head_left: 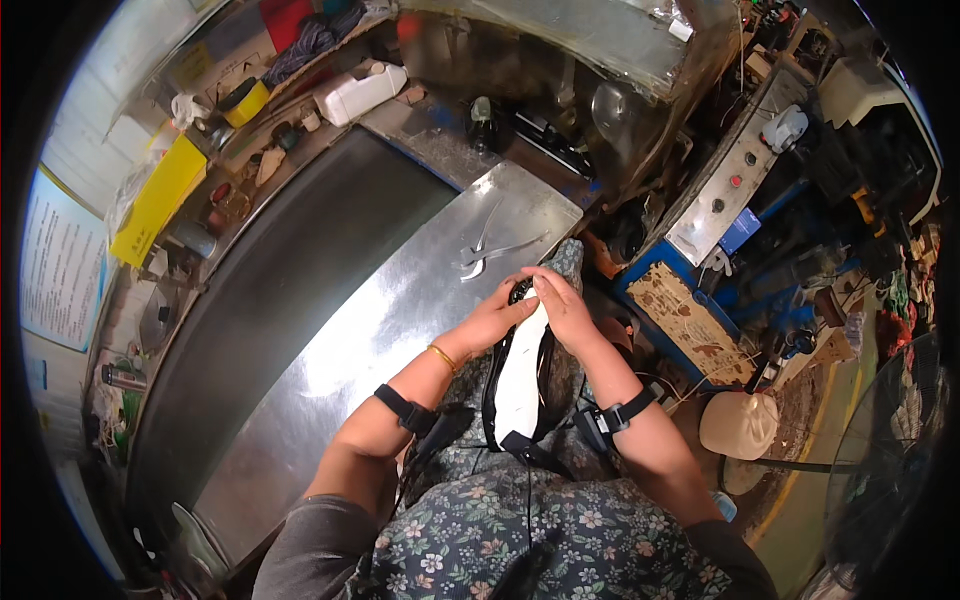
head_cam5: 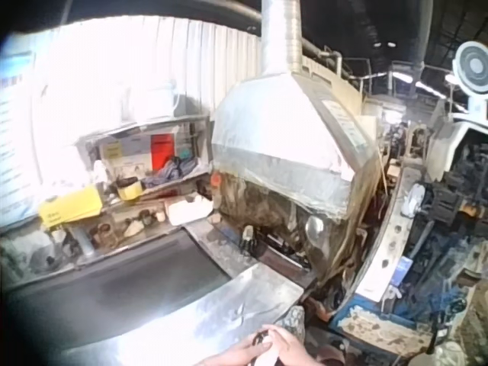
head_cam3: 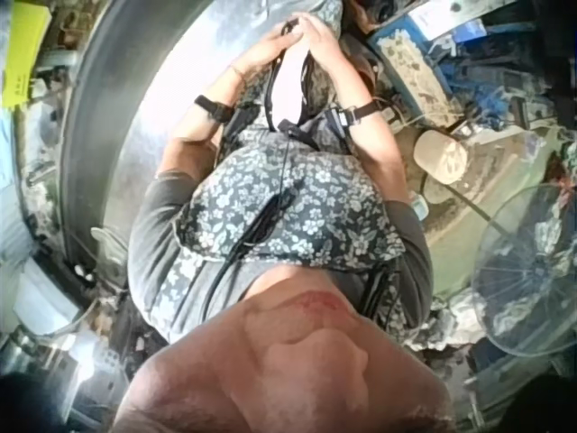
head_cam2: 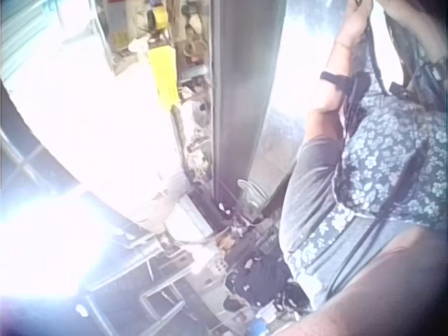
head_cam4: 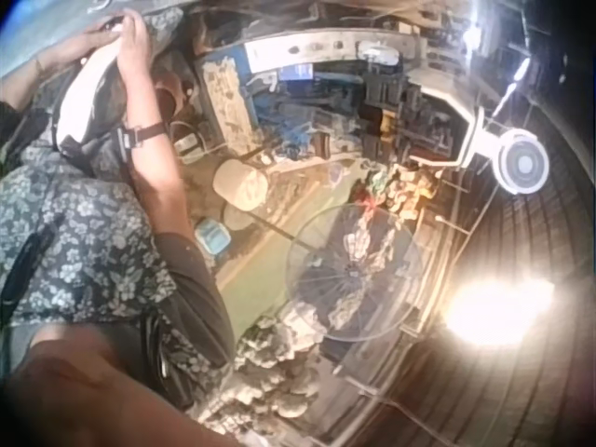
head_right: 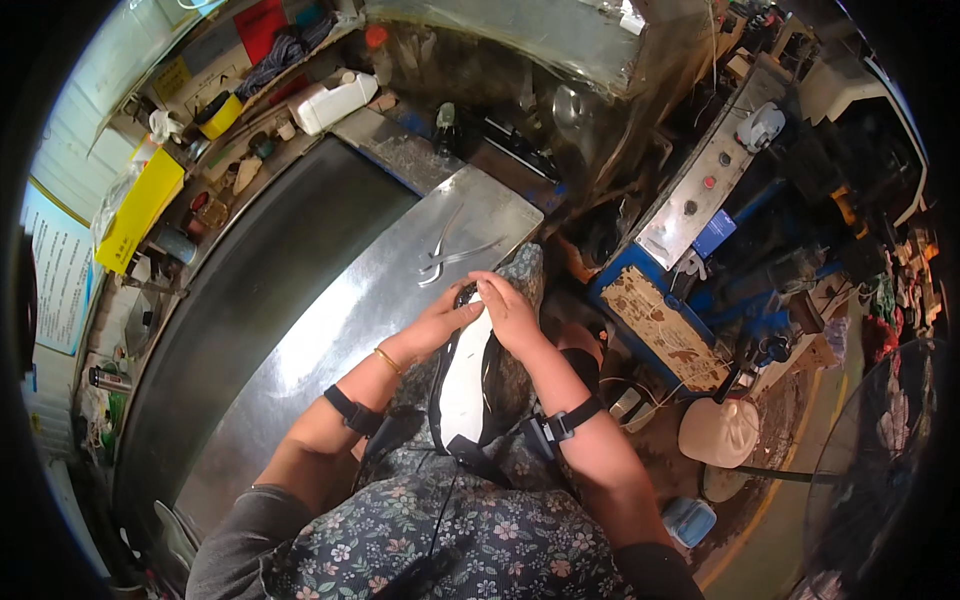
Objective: Manually adjusting shoe uppers and attaching soles using a industrial machine.
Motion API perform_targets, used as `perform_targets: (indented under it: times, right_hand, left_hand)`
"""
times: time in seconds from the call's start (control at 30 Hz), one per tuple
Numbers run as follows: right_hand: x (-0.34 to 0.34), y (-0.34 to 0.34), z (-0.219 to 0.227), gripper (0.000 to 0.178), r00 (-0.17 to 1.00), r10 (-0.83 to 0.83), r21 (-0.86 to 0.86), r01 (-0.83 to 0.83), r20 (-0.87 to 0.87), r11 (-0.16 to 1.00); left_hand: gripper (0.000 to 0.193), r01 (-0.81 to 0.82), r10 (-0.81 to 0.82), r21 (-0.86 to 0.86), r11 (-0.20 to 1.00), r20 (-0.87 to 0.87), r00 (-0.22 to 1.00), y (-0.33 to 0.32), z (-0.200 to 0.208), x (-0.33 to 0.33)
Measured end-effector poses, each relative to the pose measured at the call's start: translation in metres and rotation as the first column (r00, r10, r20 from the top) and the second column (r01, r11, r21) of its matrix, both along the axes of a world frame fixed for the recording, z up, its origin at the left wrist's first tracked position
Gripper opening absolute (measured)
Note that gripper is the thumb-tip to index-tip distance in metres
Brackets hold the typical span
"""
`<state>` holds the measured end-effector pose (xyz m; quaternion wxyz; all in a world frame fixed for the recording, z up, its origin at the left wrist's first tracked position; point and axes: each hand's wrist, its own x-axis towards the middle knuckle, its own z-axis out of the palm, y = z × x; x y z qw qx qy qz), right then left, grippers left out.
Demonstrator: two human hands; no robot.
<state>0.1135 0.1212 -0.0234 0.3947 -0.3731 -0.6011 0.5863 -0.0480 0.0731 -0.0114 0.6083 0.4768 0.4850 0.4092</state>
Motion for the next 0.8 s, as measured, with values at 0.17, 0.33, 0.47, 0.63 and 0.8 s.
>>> perform_targets:
  times: [0.17,0.33,0.47,0.63,0.8]
  right_hand:
    - [-0.003,-0.008,-0.010,0.031,0.986,-0.110,0.284,0.071,0.122,0.956]
    - [-0.011,-0.003,-0.002,0.034,0.976,-0.054,0.243,0.001,0.210,0.970]
    - [-0.011,-0.034,0.031,0.087,0.931,0.057,0.153,-0.119,0.359,0.981]
    - [0.002,-0.106,0.036,0.107,0.559,0.308,0.035,-0.519,0.770,0.854]
    - [0.043,-0.069,0.028,0.091,0.945,0.078,-0.571,-0.256,-0.317,0.780]
  left_hand:
    - [0.067,0.030,-0.020,0.061,0.998,-0.164,0.986,-0.001,-0.002,0.002]
    - [0.058,-0.070,0.087,0.113,0.991,-0.154,0.984,-0.005,-0.004,0.002]
    - [0.046,-0.315,0.312,0.168,0.934,0.044,0.949,-0.018,-0.006,-0.017]
    - [0.061,-0.824,0.827,-0.086,0.560,0.001,0.562,-0.027,0.009,-0.019]
    - [0.058,-0.532,0.516,0.074,0.843,0.168,0.840,-0.046,0.049,0.019]
